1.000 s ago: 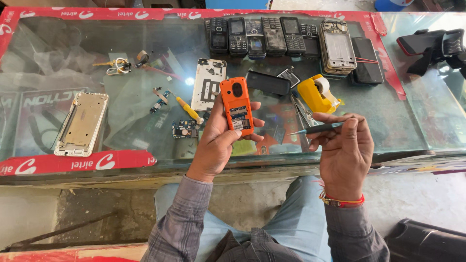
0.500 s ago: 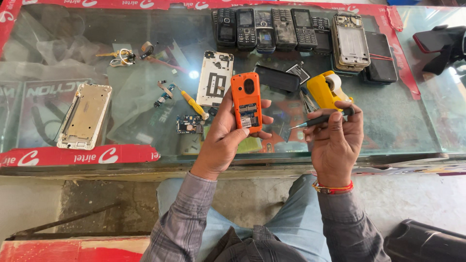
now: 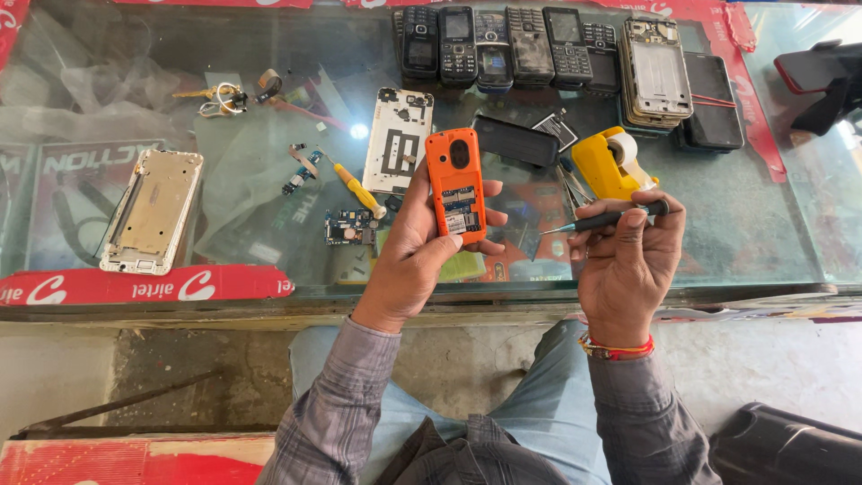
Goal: The person disassembles a black feature phone on a glass counter, prying the housing apart with a tool and removing its back cover and battery. They then fit the internal assembly into an orange phone housing, use a screwdriver on the phone, and press the covers back together while handling other phones and parts on the counter.
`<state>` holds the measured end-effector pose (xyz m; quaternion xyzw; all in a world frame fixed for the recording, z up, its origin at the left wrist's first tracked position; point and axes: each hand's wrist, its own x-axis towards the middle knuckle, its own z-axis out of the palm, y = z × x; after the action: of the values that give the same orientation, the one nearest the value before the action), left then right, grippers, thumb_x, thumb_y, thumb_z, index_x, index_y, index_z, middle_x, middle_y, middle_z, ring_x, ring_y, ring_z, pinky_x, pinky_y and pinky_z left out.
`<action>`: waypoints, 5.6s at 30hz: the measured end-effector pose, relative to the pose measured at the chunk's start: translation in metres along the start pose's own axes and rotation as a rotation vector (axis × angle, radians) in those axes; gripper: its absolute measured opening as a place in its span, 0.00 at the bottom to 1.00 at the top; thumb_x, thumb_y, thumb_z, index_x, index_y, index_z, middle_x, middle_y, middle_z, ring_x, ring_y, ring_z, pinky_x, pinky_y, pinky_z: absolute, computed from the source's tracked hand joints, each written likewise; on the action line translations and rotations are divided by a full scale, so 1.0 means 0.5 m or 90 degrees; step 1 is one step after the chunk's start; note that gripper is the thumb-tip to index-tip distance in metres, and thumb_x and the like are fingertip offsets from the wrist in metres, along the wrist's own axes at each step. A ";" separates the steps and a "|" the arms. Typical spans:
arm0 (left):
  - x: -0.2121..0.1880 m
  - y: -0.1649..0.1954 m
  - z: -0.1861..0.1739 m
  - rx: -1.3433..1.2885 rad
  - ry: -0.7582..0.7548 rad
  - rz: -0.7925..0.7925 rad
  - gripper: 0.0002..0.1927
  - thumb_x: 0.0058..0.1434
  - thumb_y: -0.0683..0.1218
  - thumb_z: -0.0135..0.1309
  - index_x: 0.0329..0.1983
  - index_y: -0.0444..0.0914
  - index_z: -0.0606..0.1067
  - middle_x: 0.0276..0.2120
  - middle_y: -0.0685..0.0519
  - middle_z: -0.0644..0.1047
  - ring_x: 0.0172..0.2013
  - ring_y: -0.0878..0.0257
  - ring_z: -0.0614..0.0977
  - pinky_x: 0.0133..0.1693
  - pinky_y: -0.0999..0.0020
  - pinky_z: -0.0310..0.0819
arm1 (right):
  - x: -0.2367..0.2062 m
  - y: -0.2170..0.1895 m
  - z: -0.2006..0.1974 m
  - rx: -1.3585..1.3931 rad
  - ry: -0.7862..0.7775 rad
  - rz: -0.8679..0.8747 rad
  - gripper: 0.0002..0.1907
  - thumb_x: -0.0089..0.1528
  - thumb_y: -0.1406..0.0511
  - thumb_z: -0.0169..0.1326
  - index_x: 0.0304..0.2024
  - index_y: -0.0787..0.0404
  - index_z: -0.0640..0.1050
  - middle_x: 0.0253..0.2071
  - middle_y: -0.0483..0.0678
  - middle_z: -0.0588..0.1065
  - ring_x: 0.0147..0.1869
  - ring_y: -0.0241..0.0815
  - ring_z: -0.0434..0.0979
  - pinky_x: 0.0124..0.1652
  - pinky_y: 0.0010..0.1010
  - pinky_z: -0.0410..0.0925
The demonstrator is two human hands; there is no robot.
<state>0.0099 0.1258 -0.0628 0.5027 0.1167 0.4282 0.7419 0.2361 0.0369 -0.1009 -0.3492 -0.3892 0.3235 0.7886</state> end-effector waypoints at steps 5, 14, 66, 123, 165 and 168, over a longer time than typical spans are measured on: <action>0.000 0.000 -0.002 0.009 0.003 -0.004 0.44 0.58 0.30 0.36 0.80 0.41 0.45 0.65 0.39 0.69 0.56 0.52 0.79 0.54 0.53 0.83 | -0.001 0.002 -0.002 0.001 -0.003 -0.009 0.11 0.79 0.60 0.48 0.54 0.58 0.62 0.43 0.61 0.78 0.34 0.44 0.77 0.33 0.29 0.70; -0.001 0.002 -0.001 0.018 -0.001 -0.001 0.44 0.58 0.30 0.36 0.80 0.41 0.46 0.65 0.39 0.69 0.56 0.52 0.79 0.53 0.54 0.84 | -0.001 0.002 -0.001 0.013 0.011 -0.007 0.12 0.79 0.59 0.49 0.54 0.57 0.62 0.41 0.61 0.77 0.33 0.45 0.76 0.32 0.30 0.70; -0.007 -0.018 -0.009 -0.076 0.014 -0.016 0.31 0.77 0.52 0.38 0.80 0.40 0.52 0.63 0.38 0.74 0.54 0.51 0.82 0.49 0.56 0.83 | -0.007 -0.003 0.003 -0.005 -0.003 -0.008 0.13 0.79 0.60 0.49 0.55 0.58 0.61 0.42 0.61 0.77 0.33 0.45 0.78 0.33 0.30 0.72; 0.002 -0.028 -0.004 0.054 0.125 0.013 0.46 0.67 0.42 0.57 0.80 0.50 0.44 0.52 0.42 0.73 0.49 0.55 0.82 0.51 0.55 0.86 | 0.036 -0.071 0.152 -0.598 -0.383 -0.118 0.17 0.57 0.73 0.64 0.49 0.63 0.81 0.50 0.51 0.79 0.45 0.44 0.80 0.41 0.30 0.74; -0.001 -0.052 -0.021 0.087 0.049 0.040 0.53 0.59 0.30 0.52 0.80 0.49 0.39 0.56 0.44 0.68 0.57 0.57 0.78 0.60 0.59 0.79 | 0.021 -0.083 0.174 -0.606 -0.387 -0.111 0.13 0.58 0.72 0.58 0.45 0.67 0.78 0.50 0.54 0.81 0.47 0.53 0.82 0.46 0.39 0.74; 0.000 -0.053 -0.018 0.100 0.063 0.039 0.55 0.58 0.29 0.53 0.80 0.48 0.39 0.56 0.45 0.68 0.54 0.57 0.77 0.58 0.59 0.79 | 0.022 -0.088 0.178 -0.618 -0.389 -0.090 0.14 0.56 0.72 0.57 0.45 0.66 0.78 0.47 0.54 0.81 0.47 0.54 0.82 0.46 0.39 0.74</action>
<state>0.0182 0.1280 -0.0894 0.5410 0.1712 0.4646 0.6798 0.1773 0.0480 -0.0213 -0.5346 -0.7257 0.1408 0.4096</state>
